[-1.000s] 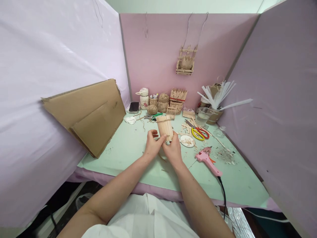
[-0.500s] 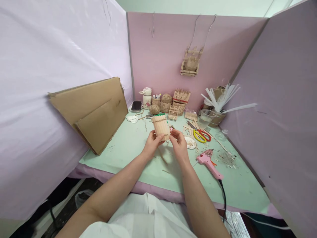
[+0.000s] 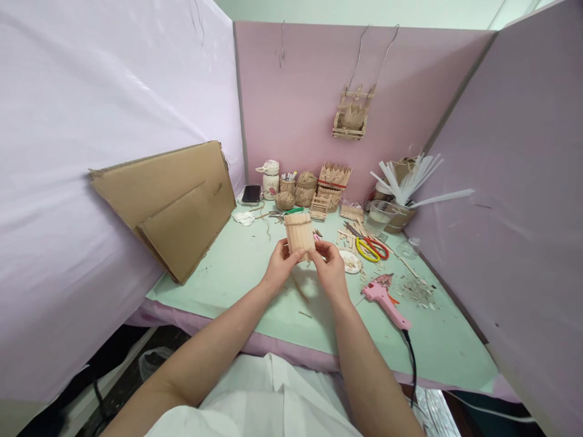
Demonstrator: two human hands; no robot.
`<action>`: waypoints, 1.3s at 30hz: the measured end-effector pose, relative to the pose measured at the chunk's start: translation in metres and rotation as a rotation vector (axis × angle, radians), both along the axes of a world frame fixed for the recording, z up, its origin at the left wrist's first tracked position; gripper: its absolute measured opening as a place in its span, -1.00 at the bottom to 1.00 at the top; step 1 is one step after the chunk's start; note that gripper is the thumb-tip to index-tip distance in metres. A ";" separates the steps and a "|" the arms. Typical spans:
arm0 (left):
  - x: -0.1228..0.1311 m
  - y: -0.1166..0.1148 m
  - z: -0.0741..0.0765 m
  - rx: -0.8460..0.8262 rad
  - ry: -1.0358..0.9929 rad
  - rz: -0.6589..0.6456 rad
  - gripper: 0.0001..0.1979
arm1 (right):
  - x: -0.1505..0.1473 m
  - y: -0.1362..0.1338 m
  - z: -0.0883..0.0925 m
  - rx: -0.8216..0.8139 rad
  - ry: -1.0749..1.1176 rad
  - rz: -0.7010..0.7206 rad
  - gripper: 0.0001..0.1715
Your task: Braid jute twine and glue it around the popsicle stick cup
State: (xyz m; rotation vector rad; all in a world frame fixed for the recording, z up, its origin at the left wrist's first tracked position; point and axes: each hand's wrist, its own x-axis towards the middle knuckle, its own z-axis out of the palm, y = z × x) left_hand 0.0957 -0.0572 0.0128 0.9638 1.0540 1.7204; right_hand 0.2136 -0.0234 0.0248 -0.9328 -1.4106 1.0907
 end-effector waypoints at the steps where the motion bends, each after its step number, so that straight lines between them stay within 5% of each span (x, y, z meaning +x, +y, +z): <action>1: 0.000 0.000 0.000 0.001 0.002 0.001 -0.53 | 0.000 0.000 0.000 0.002 -0.001 -0.001 -0.58; 25: 0.002 -0.005 0.008 -0.077 -0.211 -0.138 -0.63 | -0.001 0.004 -0.009 -0.093 0.041 0.062 -0.54; 39: 0.001 -0.002 0.002 -0.107 -0.094 -0.060 -0.62 | -0.004 0.007 -0.015 -0.076 0.029 0.043 -0.48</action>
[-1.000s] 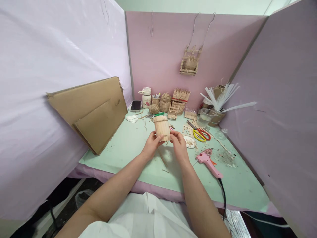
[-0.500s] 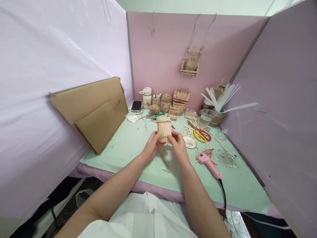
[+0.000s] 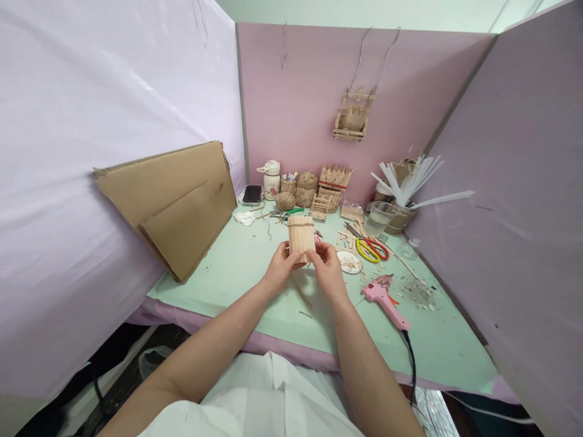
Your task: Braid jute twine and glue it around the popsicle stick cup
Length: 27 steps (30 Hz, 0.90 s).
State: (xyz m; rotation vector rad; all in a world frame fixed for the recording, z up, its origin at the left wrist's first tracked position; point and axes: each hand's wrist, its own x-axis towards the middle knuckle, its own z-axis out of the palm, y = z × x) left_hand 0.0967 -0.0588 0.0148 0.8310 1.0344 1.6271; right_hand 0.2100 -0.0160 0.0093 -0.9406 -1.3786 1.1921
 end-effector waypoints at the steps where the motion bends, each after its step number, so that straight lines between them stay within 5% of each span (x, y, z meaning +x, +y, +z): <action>1: 0.000 0.000 0.000 0.002 0.003 0.003 -0.62 | 0.000 0.000 0.000 0.004 0.000 -0.004 -0.47; 19: -0.008 0.000 0.005 0.004 -0.213 -0.123 -0.53 | 0.001 -0.003 0.005 -0.048 0.178 -0.018 -0.57; 27: -0.004 -0.003 0.010 0.150 -0.198 -0.152 -0.51 | -0.003 -0.006 0.005 -0.002 0.170 0.127 -0.33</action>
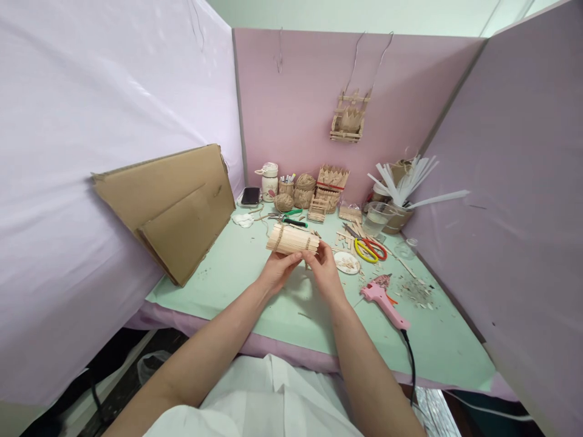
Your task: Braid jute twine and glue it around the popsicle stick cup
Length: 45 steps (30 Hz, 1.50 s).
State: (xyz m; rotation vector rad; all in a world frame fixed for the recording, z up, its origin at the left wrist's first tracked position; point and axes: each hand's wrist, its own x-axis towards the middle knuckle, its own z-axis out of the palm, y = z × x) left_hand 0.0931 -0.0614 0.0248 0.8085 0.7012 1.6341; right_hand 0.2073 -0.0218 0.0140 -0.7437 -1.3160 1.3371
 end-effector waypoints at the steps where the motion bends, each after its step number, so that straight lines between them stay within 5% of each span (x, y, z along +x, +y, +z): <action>1: 0.001 0.000 0.000 0.010 0.007 -0.016 -0.50 | 0.000 0.000 0.001 0.000 0.009 -0.016 -0.32; 5: -0.004 -0.003 -0.004 -0.030 0.017 -0.118 -0.48 | 0.005 0.003 0.004 0.003 0.064 -0.082 -0.36; 9: -0.037 -0.007 -0.003 -0.065 0.117 -0.125 -0.33 | 0.019 0.010 0.007 0.000 0.073 -0.111 -0.41; 14: -0.076 -0.010 0.026 -0.015 0.633 -0.140 -0.14 | 0.027 0.007 0.023 0.076 -0.194 -0.013 -0.41; 17: -0.069 -0.007 0.042 0.033 0.854 -0.259 0.02 | 0.019 0.005 0.037 0.140 -0.315 0.012 -0.44; 19: -0.056 -0.002 0.046 0.004 0.890 -0.285 -0.04 | 0.012 0.008 0.043 0.168 -0.347 0.023 -0.44; 22: -0.037 0.009 0.041 -0.029 0.835 -0.169 -0.28 | 0.008 0.018 0.045 0.178 -0.345 0.017 -0.34; 25: -0.027 0.021 0.030 0.001 0.717 -0.017 -0.30 | 0.010 0.030 0.038 0.156 -0.333 -0.016 -0.24; 29: -0.026 0.031 0.012 0.023 0.706 0.125 -0.27 | 0.013 0.040 0.022 0.123 -0.289 0.027 -0.39; 36: -0.029 0.034 -0.007 0.038 0.705 0.158 -0.23 | 0.009 0.038 0.012 0.228 -0.374 0.081 -0.76; 45: -0.031 0.033 -0.007 0.016 0.756 0.211 -0.21 | 0.007 0.033 0.010 0.326 -0.328 0.028 -0.79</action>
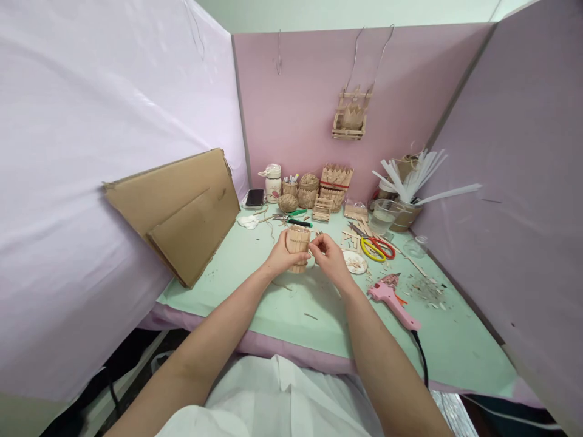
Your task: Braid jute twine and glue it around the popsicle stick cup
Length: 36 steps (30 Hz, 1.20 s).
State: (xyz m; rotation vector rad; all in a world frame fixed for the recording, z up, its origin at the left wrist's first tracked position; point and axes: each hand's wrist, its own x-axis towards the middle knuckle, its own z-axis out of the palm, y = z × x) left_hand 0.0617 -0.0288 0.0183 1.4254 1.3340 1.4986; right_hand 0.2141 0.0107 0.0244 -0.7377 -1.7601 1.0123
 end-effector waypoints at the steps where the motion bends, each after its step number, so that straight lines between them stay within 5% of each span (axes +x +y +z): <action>1: 0.000 0.000 0.000 0.001 0.008 0.004 -0.21 | 0.000 0.001 0.000 -0.035 0.026 0.001 -0.79; 7: 0.001 -0.003 0.002 0.001 0.007 0.005 -0.24 | 0.003 0.005 0.000 -0.226 0.042 0.078 -0.68; 17: 0.002 -0.003 -0.001 -0.036 -0.072 -0.045 -0.28 | 0.004 0.002 0.003 -0.112 0.030 0.058 -0.66; 36: 0.005 -0.012 0.007 -0.185 -0.392 -0.275 -0.39 | 0.011 0.000 0.012 -0.295 0.072 0.074 -0.62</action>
